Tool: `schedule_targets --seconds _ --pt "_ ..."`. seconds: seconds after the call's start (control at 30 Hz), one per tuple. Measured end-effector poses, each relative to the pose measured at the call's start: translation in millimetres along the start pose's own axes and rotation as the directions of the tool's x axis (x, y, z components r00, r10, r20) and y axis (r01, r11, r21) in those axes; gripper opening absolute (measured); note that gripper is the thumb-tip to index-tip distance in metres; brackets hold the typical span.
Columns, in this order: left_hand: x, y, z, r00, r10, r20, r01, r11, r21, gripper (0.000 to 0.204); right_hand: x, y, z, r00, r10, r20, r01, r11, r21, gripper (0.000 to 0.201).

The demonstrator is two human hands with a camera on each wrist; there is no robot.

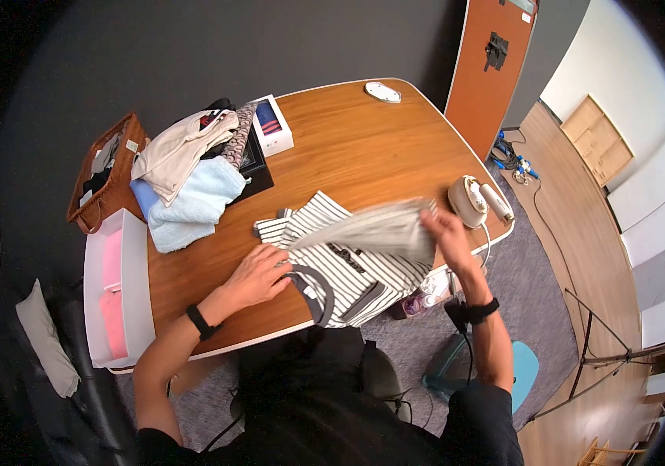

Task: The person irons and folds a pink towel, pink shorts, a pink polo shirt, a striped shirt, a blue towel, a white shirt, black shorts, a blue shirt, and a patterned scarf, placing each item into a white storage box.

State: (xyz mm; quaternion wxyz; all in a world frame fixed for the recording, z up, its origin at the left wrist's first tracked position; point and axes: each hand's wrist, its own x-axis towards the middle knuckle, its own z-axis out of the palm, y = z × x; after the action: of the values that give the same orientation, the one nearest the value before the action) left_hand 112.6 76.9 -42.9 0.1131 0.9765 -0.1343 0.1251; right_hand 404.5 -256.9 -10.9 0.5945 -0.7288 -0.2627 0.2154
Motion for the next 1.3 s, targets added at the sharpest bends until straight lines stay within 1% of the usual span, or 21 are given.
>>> schedule_targets --seconds 0.07,0.1,0.13,0.17,0.2,0.27,0.33,0.4,0.43,0.53,0.57,0.6,0.7,0.8,0.87,0.93,1.07,1.13,1.2,1.23,1.3 --pt "-16.3 10.9 -8.4 0.999 -0.022 0.028 0.022 0.999 0.023 0.026 27.7 13.9 -10.3 0.983 0.084 -0.162 -0.055 0.982 0.178 0.028" --pt "-26.1 18.3 -10.9 0.999 -0.037 0.032 0.037 0.999 -0.001 0.027 35.9 20.4 -17.5 0.955 0.205 -0.214 -0.167 0.969 0.182 0.03" --pt "-32.4 23.6 -16.4 0.998 -0.052 0.036 0.053 0.998 -0.026 0.027 41.4 41.6 -21.5 0.939 0.024 -0.342 -0.029 1.0 -0.009 0.032" --pt "-32.4 28.8 -30.6 0.991 -0.076 0.112 0.085 0.994 -0.075 0.03 47.6 68.9 -23.3 0.886 -0.176 -0.429 0.088 0.972 -0.216 0.034" --pt "-31.1 25.8 -35.2 0.99 -0.109 0.093 0.119 0.987 -0.108 0.03 50.0 83.6 -23.1 0.799 -0.381 -0.466 0.175 0.888 -0.425 0.037" --pt "-30.8 24.0 -38.4 0.982 -0.181 0.056 0.189 0.964 -0.187 0.03 19.8 52.7 -1.3 0.882 -0.292 -0.369 0.149 0.917 -0.371 0.041" --pt "-14.0 17.8 -39.2 0.988 -0.156 0.013 0.156 0.973 -0.169 0.025 -2.7 31.5 22.7 0.886 -0.444 -0.136 0.279 0.743 -0.609 0.042" --pt "9.7 6.5 -30.6 0.995 -0.103 0.012 0.103 0.968 -0.231 0.023 -18.2 22.5 49.7 0.911 -0.403 0.089 0.368 0.696 -0.616 0.047" --pt "23.4 2.7 -27.9 0.991 -0.097 0.096 0.117 0.965 -0.235 0.031 -27.0 14.6 64.6 0.917 -0.378 0.131 0.363 0.648 -0.67 0.051" --pt "53.9 -17.7 6.6 0.995 -0.089 0.054 0.094 0.992 -0.087 0.046 -42.6 19.2 84.6 0.924 -0.307 0.227 0.354 0.468 -0.81 0.068" --pt "63.2 -26.7 15.3 0.958 -0.162 0.236 0.188 0.978 -0.089 0.062 -45.6 24.7 84.2 0.923 -0.289 0.252 0.37 0.499 -0.784 0.073" --pt "69.5 -33.9 24.4 0.95 -0.183 0.253 0.198 0.98 -0.034 0.065 -51.0 30.4 83.6 0.929 -0.258 0.266 0.356 0.427 -0.831 0.078" --pt "85.8 -51.3 38.0 0.893 -0.285 0.349 0.269 0.959 0.094 0.076 -60.8 37.3 78.9 0.949 -0.213 0.233 0.299 0.37 -0.88 0.083" --pt "103.7 -70.5 50.5 0.903 -0.345 0.258 0.316 0.937 0.148 0.075 -55.7 35.3 62.2 0.973 -0.178 0.144 0.205 0.392 -0.897 0.082" --pt "121.0 -79.9 53.1 0.889 -0.368 0.273 0.333 0.928 0.166 0.072 -43.3 41.8 45.2 0.984 -0.138 0.113 0.163 0.444 -0.881 0.081" --pt "137.3 -88.0 56.3 0.882 -0.38 0.278 0.335 0.922 0.197 0.07 -27.2 52.0 24.4 0.981 -0.118 0.156 0.194 0.513 -0.836 0.081" --pt "163.9 -96.3 56.8 0.87 -0.403 0.282 0.299 0.889 0.348 0.064 -28.2 29.6 37.4 0.96 -0.228 0.163 0.254 0.464 -0.849 0.071" --pt "170.5 -97.0 52.4 0.885 -0.406 0.228 0.299 0.871 0.389 0.063 -39.5 12.7 55.2 0.889 -0.318 0.328 0.457 0.58 -0.674 0.061" --pt "167.6 -95.5 52.7 0.908 -0.389 0.155 0.295 0.858 0.421 0.063 -55.4 -17.8 71.5 0.908 -0.119 0.402 0.318 0.82 -0.475 0.058" --pt "166.7 -83.1 42.0 0.921 -0.357 0.157 0.279 0.884 0.375 0.072 -62.9 -29.8 75.6 0.913 -0.082 0.4 0.271 0.854 -0.444 0.052" --pt "155.3 -51.2 30.4 0.948 -0.297 0.113 0.251 0.918 0.306 0.076 -71.3 -30.7 70.0 0.907 -0.136 0.397 0.339 0.797 -0.501 0.048"
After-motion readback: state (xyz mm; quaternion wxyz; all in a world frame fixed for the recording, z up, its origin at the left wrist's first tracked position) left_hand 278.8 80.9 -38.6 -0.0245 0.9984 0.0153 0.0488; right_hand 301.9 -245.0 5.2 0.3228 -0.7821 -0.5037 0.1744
